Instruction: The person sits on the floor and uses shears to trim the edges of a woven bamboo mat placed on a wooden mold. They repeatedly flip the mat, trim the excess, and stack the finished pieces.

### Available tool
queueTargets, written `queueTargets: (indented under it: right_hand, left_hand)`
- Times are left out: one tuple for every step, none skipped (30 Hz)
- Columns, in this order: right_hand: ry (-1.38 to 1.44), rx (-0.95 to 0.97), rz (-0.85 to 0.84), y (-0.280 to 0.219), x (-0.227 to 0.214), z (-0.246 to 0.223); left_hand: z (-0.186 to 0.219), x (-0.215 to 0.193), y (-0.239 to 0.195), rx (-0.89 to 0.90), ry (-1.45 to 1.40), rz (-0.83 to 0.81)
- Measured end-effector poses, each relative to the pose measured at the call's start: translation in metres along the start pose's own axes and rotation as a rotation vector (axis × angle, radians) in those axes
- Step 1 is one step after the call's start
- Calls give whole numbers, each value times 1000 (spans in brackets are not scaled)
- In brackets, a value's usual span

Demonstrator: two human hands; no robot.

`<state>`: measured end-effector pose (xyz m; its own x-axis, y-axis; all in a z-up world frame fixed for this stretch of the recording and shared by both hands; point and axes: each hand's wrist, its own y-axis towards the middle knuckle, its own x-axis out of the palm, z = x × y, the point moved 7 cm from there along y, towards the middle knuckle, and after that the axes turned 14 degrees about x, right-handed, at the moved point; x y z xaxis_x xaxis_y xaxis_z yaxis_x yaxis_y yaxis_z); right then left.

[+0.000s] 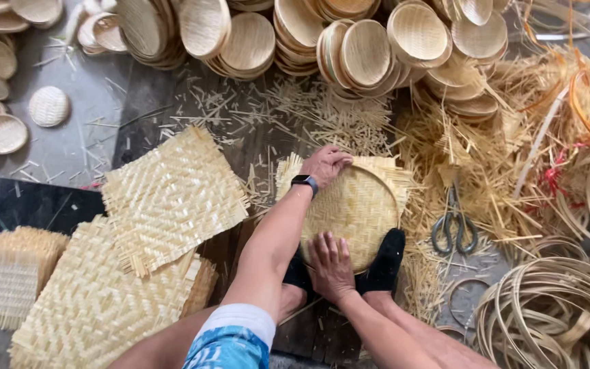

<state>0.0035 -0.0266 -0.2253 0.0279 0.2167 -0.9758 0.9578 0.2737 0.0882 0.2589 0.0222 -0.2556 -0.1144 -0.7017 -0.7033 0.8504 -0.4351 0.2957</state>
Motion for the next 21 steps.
queueTargets:
  right_hand:
    - [60, 23, -41, 6, -6, 5]
    - [121, 43, -89, 11, -12, 8]
    - [184, 50, -253, 26, -8, 20]
    - [249, 70, -425, 39, -7, 34]
    - [296, -2, -155, 63, -34, 49]
    - [332, -79, 122, 88, -57, 60]
    - [151, 5, 287, 109, -70, 82]
    - [76, 19, 327, 135, -75, 102]
    - [1, 34, 368, 155, -78, 118]
    - [94, 34, 270, 168, -72, 130]
    - [185, 34, 171, 180, -65, 141]
    - [280, 39, 78, 192, -55, 146]
    - [327, 144, -6, 198, -43, 155]
    - [360, 249, -100, 198, -33, 167]
    - [391, 355, -194, 197, -22, 177]
    - [442, 410, -256, 200, -13, 181]
    - [492, 465, -320, 203, -5, 185]
    - [546, 525, -384, 202, 4, 187]
    - [531, 556, -400, 201, 9, 187]
    - [511, 584, -404, 202, 9, 191]
    - [491, 613, -407, 201, 8, 194]
  left_hand:
    - [-1, 2, 1, -22, -10, -29]
    - [-4, 5, 0, -51, -21, -58]
    - [-6, 4, 1, -39, -11, -58]
    - [-5, 6, -2, -26, -7, -73]
    - [-5, 6, -6, -13, -4, -89]
    - [-5, 6, -4, -13, -29, -114]
    - [-4, 5, -3, -13, -54, -139]
    - [-3, 3, -3, -15, -79, -166]
    - [0, -1, -1, 9, -64, -163]
    - [3, -3, -2, 26, -50, -162]
    - [7, -5, -2, 43, -37, -161]
    - [5, -8, 0, 6, -21, -178]
    - [2, -10, 3, -30, -6, -195]
    - [3, -5, 5, -69, -3, -207]
    - [2, 2, 4, -125, 6, -277]
    - [-3, 6, 6, -174, 21, -344]
    - [-7, 11, 7, -222, 36, -412]
    - [-11, 12, 7, -264, 26, -417]
    - [-14, 13, 7, -305, 16, -422]
    - [-16, 14, 12, -336, 8, -420]
    - [-18, 16, 16, -370, -35, -443]
